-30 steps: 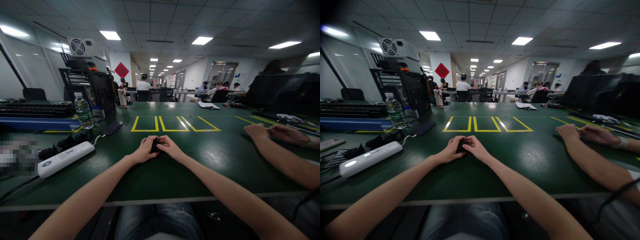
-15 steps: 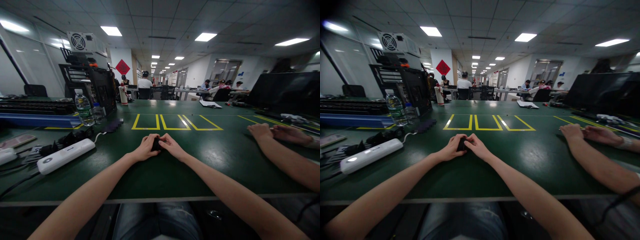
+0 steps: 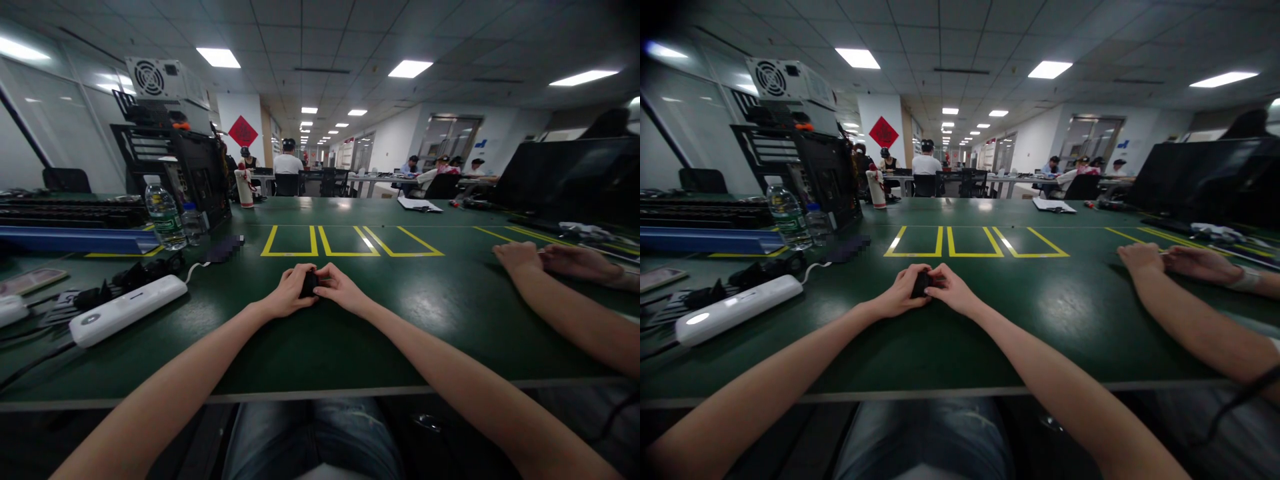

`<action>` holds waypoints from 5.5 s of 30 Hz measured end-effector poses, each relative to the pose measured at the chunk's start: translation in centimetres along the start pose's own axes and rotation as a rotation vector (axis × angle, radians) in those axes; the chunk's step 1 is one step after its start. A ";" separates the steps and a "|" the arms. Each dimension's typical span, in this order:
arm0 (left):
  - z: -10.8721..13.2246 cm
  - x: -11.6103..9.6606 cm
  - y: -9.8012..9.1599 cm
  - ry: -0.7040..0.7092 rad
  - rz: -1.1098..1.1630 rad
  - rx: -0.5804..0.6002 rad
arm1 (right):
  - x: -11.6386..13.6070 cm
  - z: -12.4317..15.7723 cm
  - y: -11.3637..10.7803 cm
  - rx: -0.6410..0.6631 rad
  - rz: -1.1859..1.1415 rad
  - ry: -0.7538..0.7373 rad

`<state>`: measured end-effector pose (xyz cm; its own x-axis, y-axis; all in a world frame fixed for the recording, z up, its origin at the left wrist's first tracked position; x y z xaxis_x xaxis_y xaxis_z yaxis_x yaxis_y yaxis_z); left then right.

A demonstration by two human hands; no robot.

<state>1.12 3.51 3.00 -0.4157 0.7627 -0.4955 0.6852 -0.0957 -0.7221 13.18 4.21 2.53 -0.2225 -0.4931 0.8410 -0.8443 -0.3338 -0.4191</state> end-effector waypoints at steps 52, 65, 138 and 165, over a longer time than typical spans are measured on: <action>0.0 -0.3 -0.1 0.005 0.002 0.021 | -0.9 -0.5 0.1 0.028 0.018 0.063; 0.0 -0.2 -0.2 0.007 -0.011 0.013 | -0.2 -0.5 -0.2 -0.013 0.066 -0.018; 0.1 -0.2 -0.2 0.014 -0.018 0.007 | -0.2 -0.2 0.4 0.025 0.003 -0.024; 0.1 -0.1 -0.2 0.023 -0.012 -0.008 | -0.4 -0.5 0.3 -0.007 0.003 0.044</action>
<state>1.00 3.43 3.12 -0.4104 0.7781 -0.4755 0.6852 -0.0811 -0.7239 12.80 4.74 2.22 -0.2464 -0.4580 0.8541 -0.8469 -0.3267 -0.4195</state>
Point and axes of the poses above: each hand's wrist, its own z-axis away from the middle knuckle, its own y-axis out of the palm, x = y × z, the point moved 5 cm from there along -z, towards the middle knuckle, and after that the axes turned 13 degrees about z, right-handed, at the moved point
